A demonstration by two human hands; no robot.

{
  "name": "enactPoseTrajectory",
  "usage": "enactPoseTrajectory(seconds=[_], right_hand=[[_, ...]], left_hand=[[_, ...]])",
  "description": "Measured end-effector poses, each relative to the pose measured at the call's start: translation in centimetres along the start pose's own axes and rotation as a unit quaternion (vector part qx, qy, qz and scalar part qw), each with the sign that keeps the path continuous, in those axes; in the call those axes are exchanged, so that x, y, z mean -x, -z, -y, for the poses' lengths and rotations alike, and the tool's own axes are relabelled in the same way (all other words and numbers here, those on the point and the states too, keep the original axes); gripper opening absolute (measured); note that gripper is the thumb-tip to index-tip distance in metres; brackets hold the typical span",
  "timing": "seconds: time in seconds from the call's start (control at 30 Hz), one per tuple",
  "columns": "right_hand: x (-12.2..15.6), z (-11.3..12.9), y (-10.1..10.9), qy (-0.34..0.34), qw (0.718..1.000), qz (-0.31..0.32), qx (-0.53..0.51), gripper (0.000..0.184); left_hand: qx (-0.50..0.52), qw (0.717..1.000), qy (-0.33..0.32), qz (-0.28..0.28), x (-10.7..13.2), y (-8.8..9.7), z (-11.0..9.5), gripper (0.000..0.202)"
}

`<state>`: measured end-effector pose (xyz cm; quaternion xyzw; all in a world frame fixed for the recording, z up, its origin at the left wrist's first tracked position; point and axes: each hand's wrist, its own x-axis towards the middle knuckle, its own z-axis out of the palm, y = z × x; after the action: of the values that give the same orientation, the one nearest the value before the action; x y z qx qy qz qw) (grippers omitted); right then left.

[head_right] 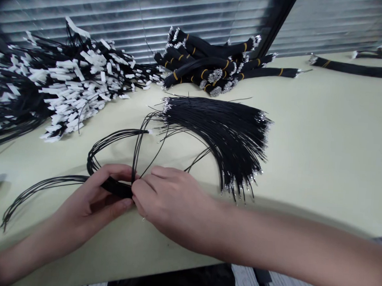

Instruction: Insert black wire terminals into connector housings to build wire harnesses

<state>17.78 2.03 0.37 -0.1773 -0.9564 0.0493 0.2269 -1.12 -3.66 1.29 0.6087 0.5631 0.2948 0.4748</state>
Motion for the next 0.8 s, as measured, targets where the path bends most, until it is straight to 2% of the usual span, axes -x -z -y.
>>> enactPoseTrajectory(seconds=[0.23, 0.5, 0.67, 0.8], right_hand=[[-0.24, 0.00, 0.44, -0.042, 0.997, -0.008, -0.062, 0.024], [-0.16, 0.01, 0.32, -0.037, 0.998, -0.012, -0.045, 0.023], [-0.16, -0.15, 0.40, -0.049, 0.996, -0.011, -0.073, 0.019], [-0.13, -0.18, 0.49, -0.037, 0.998, -0.014, -0.045, 0.023]], left_hand=[[0.002, 1.000, 0.009, 0.004, 0.18, 0.00, 0.01, 0.031], [0.001, 1.000, 0.006, 0.002, 0.08, 0.07, 0.01, 0.031], [0.001, 1.000, 0.005, 0.006, 0.15, 0.07, 0.12, 0.030], [-0.002, 1.000, 0.000, -0.001, 0.19, 0.06, 0.18, 0.030]])
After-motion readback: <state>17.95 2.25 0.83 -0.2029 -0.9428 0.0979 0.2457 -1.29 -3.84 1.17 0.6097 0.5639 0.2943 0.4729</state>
